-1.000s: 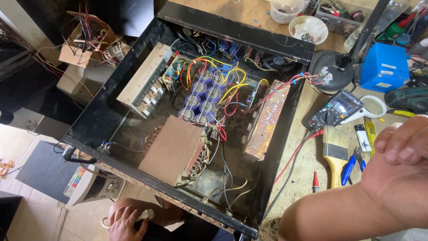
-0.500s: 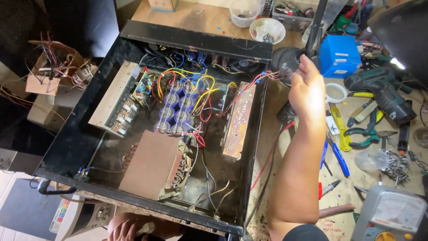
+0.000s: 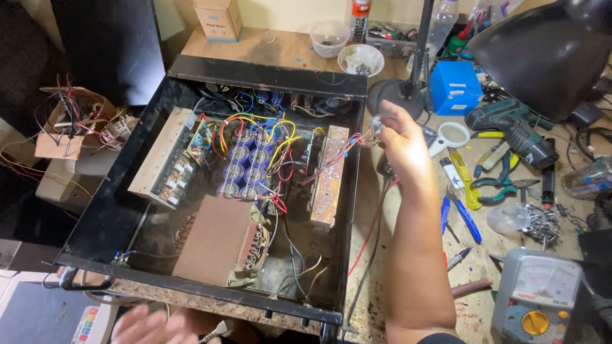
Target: Removing the cover of an electronic amplifier and inspecting its internal components and wiring.
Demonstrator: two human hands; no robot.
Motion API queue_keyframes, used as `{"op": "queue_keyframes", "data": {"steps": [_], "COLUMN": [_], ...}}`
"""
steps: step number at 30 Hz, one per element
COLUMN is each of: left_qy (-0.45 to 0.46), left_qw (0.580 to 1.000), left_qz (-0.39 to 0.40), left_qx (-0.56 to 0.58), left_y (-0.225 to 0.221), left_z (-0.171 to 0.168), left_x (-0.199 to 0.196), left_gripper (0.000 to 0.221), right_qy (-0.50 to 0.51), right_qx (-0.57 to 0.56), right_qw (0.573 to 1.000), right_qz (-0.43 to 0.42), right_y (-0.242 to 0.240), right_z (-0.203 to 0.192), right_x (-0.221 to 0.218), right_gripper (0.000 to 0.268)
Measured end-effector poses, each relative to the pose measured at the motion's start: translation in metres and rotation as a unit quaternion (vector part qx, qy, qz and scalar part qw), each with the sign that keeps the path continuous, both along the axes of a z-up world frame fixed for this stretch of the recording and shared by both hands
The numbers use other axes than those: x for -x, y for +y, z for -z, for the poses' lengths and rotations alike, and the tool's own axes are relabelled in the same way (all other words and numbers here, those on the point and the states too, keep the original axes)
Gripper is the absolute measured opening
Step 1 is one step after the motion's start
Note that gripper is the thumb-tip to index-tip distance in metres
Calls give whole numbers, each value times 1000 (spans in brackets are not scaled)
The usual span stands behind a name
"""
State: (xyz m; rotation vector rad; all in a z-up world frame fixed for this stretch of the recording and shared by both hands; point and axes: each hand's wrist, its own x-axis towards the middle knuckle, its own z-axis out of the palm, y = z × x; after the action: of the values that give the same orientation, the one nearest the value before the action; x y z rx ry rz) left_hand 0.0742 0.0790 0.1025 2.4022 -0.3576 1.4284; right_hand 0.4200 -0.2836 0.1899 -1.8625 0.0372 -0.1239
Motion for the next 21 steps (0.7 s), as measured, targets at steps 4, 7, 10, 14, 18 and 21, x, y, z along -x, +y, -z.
{"op": "queue_keyframes", "data": {"steps": [4,7,10,14,18,21], "left_qy": [-17,82,201,387,299,274], "left_qw": [996,980,949,889,917,913], "left_qz": [89,183,243,245,264,288], "left_qx": [6,3,-17,-14,15,88], "left_y": [-90,-133,-164,-196,-197,-196], "left_z": [-124,-147,-134,-131,-116,-117], "left_x": [-111,-177,-217,-228,-230,-229], "left_gripper": [25,27,36,46,20,16], "right_qy": [-47,-29,-37,-91,-72,-33], "right_qx": [-65,-117,-175,-179,-209,-317], "right_qw": [995,990,982,979,975,948], "right_qz": [-61,-67,-62,-32,-3,2], "right_y": [-3,-12,-16,-12,-16,-17], "right_z": [-4,7,15,-2,-3,3], "right_x": [36,58,79,109,121,125], "right_gripper": [54,46,43,39,30,35]}}
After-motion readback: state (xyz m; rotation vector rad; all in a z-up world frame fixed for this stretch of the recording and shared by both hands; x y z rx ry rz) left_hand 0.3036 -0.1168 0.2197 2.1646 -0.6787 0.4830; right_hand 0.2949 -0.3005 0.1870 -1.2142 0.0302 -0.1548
